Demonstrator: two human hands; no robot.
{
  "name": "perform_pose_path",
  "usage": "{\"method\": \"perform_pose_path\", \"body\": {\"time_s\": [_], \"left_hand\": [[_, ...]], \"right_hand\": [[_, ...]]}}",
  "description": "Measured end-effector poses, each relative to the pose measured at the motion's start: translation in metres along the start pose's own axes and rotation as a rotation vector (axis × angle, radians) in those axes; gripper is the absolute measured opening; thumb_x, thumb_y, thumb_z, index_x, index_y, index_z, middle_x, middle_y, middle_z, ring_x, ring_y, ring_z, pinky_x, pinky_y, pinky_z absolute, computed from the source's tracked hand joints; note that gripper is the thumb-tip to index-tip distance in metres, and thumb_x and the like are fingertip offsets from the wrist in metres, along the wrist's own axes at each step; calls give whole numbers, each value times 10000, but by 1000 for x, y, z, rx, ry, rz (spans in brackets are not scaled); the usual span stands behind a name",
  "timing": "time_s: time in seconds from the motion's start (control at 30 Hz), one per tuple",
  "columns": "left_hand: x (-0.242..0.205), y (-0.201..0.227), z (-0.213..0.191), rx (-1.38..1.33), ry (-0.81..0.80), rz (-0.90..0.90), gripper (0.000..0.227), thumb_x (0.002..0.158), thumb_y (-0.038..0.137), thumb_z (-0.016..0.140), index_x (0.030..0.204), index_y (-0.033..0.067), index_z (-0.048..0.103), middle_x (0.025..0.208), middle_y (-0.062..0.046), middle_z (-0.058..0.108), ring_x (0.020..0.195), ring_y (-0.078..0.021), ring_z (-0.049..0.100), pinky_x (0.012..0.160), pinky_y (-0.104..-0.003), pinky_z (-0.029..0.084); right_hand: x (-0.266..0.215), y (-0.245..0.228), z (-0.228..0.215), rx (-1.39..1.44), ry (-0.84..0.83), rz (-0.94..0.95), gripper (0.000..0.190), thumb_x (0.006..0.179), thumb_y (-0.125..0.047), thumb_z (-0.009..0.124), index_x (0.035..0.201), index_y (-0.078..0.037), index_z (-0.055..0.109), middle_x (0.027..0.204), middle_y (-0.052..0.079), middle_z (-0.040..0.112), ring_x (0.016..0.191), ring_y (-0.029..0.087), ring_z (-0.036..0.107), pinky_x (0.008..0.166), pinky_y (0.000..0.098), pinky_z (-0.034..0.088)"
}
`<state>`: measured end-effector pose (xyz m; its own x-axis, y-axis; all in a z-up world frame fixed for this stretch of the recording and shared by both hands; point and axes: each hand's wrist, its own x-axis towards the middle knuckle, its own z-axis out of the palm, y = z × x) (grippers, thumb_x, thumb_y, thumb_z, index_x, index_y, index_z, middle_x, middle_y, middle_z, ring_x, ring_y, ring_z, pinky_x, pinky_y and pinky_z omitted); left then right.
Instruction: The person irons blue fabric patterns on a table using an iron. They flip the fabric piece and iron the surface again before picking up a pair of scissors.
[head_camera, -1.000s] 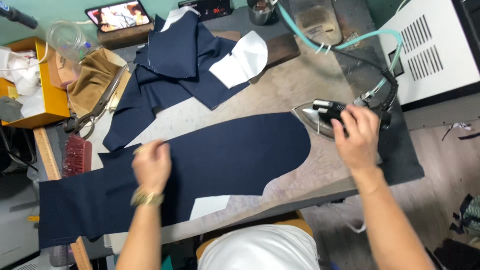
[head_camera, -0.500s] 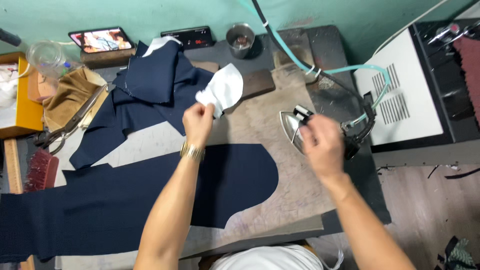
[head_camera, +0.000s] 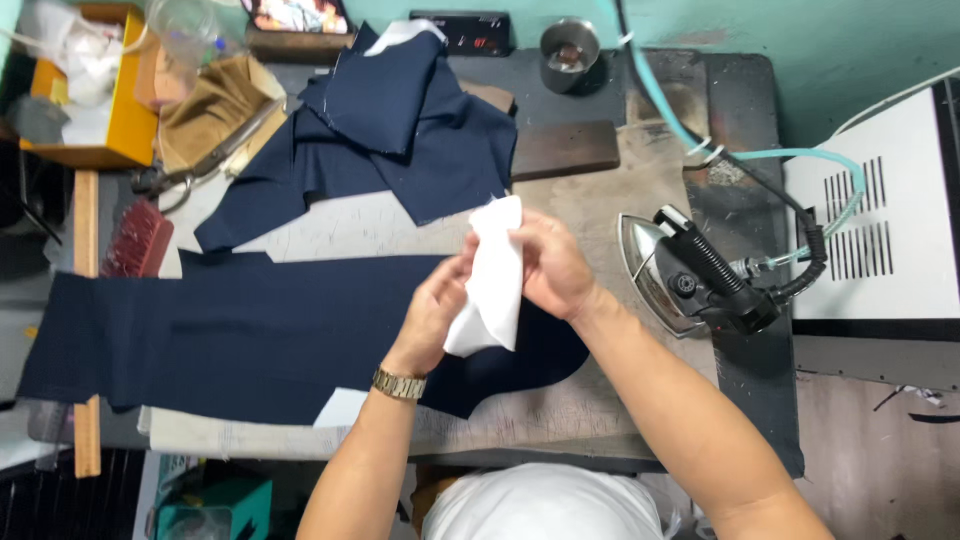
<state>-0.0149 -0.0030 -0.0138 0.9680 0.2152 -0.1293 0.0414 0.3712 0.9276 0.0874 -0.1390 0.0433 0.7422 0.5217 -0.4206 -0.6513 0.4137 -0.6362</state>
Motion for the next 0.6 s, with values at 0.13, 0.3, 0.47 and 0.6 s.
{"method": "perform_pose_path", "body": {"time_s": [0.13, 0.3, 0.47, 0.6], "left_hand": [[-31, -20, -10, 66, -13, -246, 264, 844, 162, 799, 1075, 49, 737, 782, -13, 696, 680, -57, 589, 578, -186, 470], [-65, -31, -19, 572, -70, -145, 66, 820, 74, 733, 762, 75, 764, 664, -70, 734, 639, -138, 607, 594, -287, 461], [-76, 4, -5, 665, -152, 81, 193, 920, 144, 713, 738, 88, 744, 986, -90, 784, 773, -309, 723, 688, -356, 532], [-64, 17, 7, 546, -184, 122, 244, 921, 182, 756, 692, 105, 717, 882, -55, 766, 722, -212, 684, 664, -298, 501]], "right_hand": [[4, 16, -28, 270, 36, 123, 616, 850, -548, 650, 1226, -61, 667, 1162, 243, 722, 1086, 363, 730, 950, 491, 603], [-1, 67, -116, 99, 219, 249, 539, 925, -499, 700, 1284, -128, 544, 1375, 257, 588, 1297, 372, 607, 1144, 521, 459], [-69, 57, -113, -927, 314, -368, 596, 870, -21, 772, 1427, -36, 559, 1307, 251, 651, 1033, 306, 744, 925, 432, 614], [-99, 28, -63, -1172, -227, -785, 662, 758, 59, 741, 1395, -3, 570, 1533, 261, 500, 1427, 476, 451, 1177, 616, 353]]}}
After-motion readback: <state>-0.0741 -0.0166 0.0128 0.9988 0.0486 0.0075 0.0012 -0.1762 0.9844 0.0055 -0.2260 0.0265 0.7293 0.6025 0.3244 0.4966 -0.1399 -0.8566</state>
